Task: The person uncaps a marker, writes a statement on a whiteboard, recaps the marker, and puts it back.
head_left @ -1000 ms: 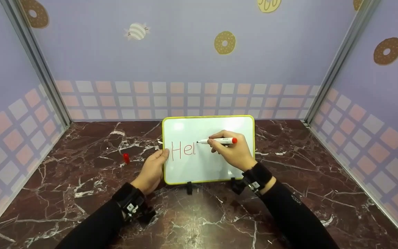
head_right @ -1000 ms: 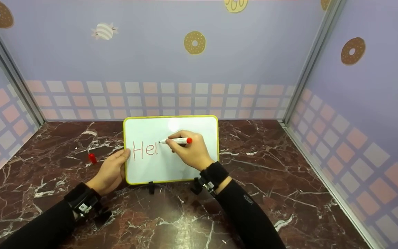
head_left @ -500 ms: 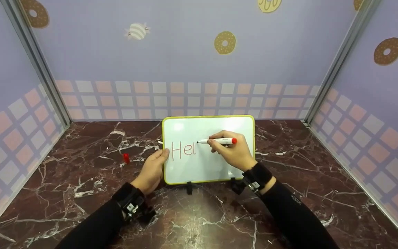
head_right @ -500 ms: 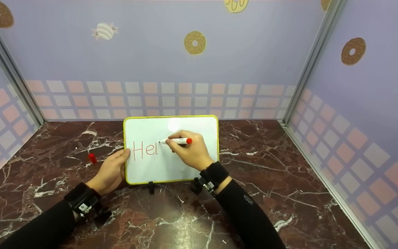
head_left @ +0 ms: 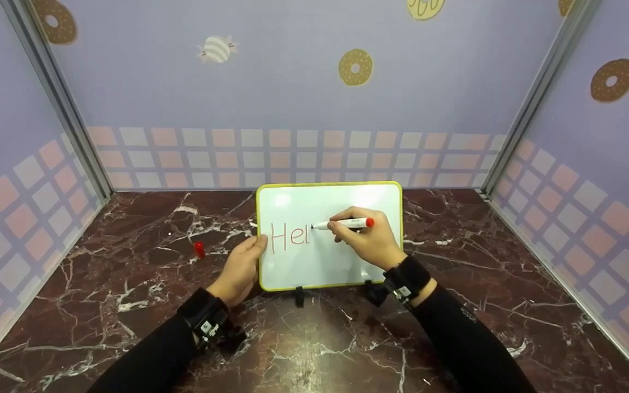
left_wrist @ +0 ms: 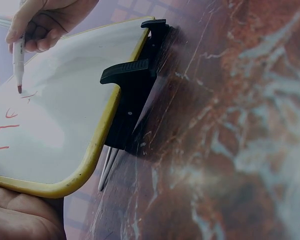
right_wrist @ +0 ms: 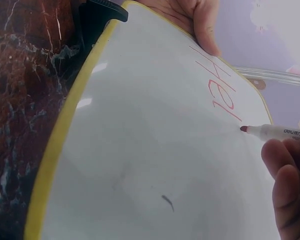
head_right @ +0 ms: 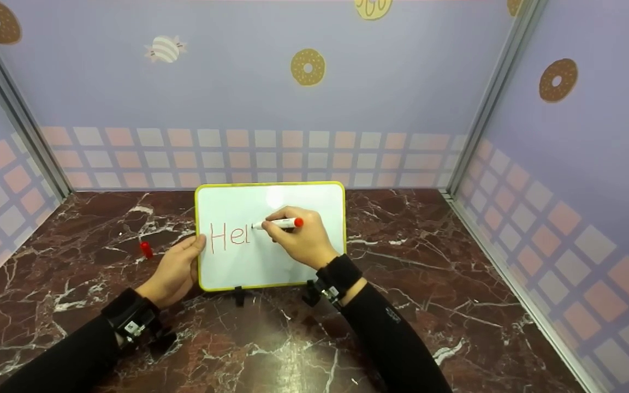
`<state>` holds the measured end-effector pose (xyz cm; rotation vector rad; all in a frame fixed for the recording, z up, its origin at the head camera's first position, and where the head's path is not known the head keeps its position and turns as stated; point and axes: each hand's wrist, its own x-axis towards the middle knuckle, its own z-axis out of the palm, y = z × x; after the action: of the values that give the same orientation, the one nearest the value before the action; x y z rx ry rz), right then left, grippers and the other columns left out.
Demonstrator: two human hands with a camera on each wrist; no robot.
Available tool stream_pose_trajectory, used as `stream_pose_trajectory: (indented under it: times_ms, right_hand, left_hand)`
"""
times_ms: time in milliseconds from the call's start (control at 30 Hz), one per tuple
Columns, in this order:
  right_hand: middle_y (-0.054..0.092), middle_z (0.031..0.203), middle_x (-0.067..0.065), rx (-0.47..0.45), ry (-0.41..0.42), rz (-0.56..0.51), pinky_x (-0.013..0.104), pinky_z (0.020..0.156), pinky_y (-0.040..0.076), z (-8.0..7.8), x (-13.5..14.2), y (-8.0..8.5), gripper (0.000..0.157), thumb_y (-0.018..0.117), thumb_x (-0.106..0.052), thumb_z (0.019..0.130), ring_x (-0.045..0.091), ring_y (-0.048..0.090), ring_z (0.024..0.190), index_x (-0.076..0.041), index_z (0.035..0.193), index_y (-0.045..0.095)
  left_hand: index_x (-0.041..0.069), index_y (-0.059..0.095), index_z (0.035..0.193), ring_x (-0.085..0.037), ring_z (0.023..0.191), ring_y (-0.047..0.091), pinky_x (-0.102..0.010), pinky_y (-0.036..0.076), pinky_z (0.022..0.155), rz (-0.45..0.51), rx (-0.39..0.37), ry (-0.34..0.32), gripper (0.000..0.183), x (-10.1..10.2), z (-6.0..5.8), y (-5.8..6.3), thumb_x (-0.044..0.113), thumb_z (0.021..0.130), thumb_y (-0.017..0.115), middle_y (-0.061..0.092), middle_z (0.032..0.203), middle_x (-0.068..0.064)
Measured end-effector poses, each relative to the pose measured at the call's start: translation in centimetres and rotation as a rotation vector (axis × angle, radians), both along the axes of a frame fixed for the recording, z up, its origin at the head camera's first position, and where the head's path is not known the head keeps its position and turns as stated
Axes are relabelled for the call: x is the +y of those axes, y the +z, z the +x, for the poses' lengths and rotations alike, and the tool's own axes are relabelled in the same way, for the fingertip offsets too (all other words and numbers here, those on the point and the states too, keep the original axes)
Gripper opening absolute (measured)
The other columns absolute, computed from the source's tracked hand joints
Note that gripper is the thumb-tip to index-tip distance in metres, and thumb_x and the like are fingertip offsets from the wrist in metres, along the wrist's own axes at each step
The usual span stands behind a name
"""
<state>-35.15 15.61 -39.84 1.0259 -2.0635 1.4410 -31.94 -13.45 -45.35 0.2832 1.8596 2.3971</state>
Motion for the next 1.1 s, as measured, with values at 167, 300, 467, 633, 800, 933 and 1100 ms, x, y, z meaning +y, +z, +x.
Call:
stream_pose_trajectory:
  times_ms: [167, 300, 467, 633, 800, 933, 1100]
  right_hand:
    - [0.080, 0.081, 0.006, 0.002, 0.004, 0.013, 0.019, 0.055, 0.049, 0.03, -0.03, 0.01, 0.003, 0.082, -0.005, 0.102, 0.027, 0.076, 0.067, -0.004, 0.104, 0.084]
    - [0.080, 0.080, 0.004, 0.000, 0.006, 0.025, 0.020, 0.055, 0.050, 0.04, -0.06, 0.02, 0.003, 0.082, -0.005, 0.101, 0.028, 0.076, 0.066, -0.005, 0.102, 0.085]
    - [0.079, 0.078, 0.001, -0.009, 0.007, 0.046, 0.020, 0.054, 0.050, 0.11, -0.05, 0.13, 0.004, 0.082, -0.007, 0.102, 0.027, 0.076, 0.066, -0.005, 0.100, 0.084]
    - [0.078, 0.075, 0.001, -0.019, 0.008, 0.063, 0.020, 0.051, 0.046, 0.08, 0.00, 0.09, 0.004, 0.081, -0.006, 0.101, 0.027, 0.075, 0.063, -0.006, 0.099, 0.084]
    - [0.078, 0.075, 0.002, -0.028, 0.013, 0.064, 0.020, 0.051, 0.047, 0.10, -0.02, -0.02, 0.006, 0.082, -0.005, 0.101, 0.025, 0.074, 0.062, -0.009, 0.097, 0.084]
    - [0.078, 0.076, 0.000, -0.044, 0.022, 0.067, 0.020, 0.051, 0.046, 0.23, -0.03, -0.02, 0.006, 0.083, -0.006, 0.101, 0.023, 0.075, 0.063, -0.009, 0.096, 0.084]
    - [0.077, 0.075, -0.002, -0.053, 0.038, 0.087, 0.021, 0.051, 0.047, 0.36, -0.01, 0.08, 0.006, 0.082, -0.006, 0.101, 0.023, 0.075, 0.063, -0.007, 0.095, 0.083]
  left_hand:
    - [-0.012, 0.056, 0.144, -0.026, 0.106, 0.077, -0.041, 0.065, 0.089, 0.007, -0.005, 0.011, 0.046, 0.03, 0.04, 0.01, 0.026, 0.124, 0.041, 0.076, 0.123, -0.018]
    - [-0.011, 0.056, 0.143, -0.027, 0.106, 0.077, -0.043, 0.066, 0.090, 0.008, -0.019, 0.018, 0.045, 0.02, 0.07, 0.05, 0.026, 0.123, 0.041, 0.076, 0.124, -0.019]
    - [-0.011, 0.057, 0.142, -0.027, 0.107, 0.077, -0.044, 0.066, 0.091, 0.005, -0.023, 0.031, 0.045, 0.02, 0.01, 0.00, 0.026, 0.123, 0.042, 0.076, 0.124, -0.020]
    - [-0.012, 0.058, 0.142, -0.027, 0.106, 0.077, -0.044, 0.066, 0.091, 0.009, -0.016, 0.031, 0.045, 0.06, 0.03, 0.03, 0.026, 0.123, 0.042, 0.076, 0.124, -0.020]
    - [-0.012, 0.057, 0.143, -0.027, 0.107, 0.077, -0.044, 0.066, 0.090, 0.010, -0.011, 0.022, 0.046, 0.07, 0.04, 0.07, 0.027, 0.123, 0.043, 0.076, 0.124, -0.019]
    - [-0.011, 0.057, 0.145, -0.027, 0.107, 0.076, -0.042, 0.065, 0.090, 0.011, -0.024, 0.017, 0.045, 0.07, 0.02, 0.12, 0.026, 0.124, 0.040, 0.076, 0.123, -0.018]
    - [-0.012, 0.057, 0.143, -0.026, 0.106, 0.076, -0.041, 0.065, 0.090, 0.013, -0.017, 0.020, 0.045, 0.11, 0.02, 0.10, 0.025, 0.123, 0.041, 0.076, 0.123, -0.018]
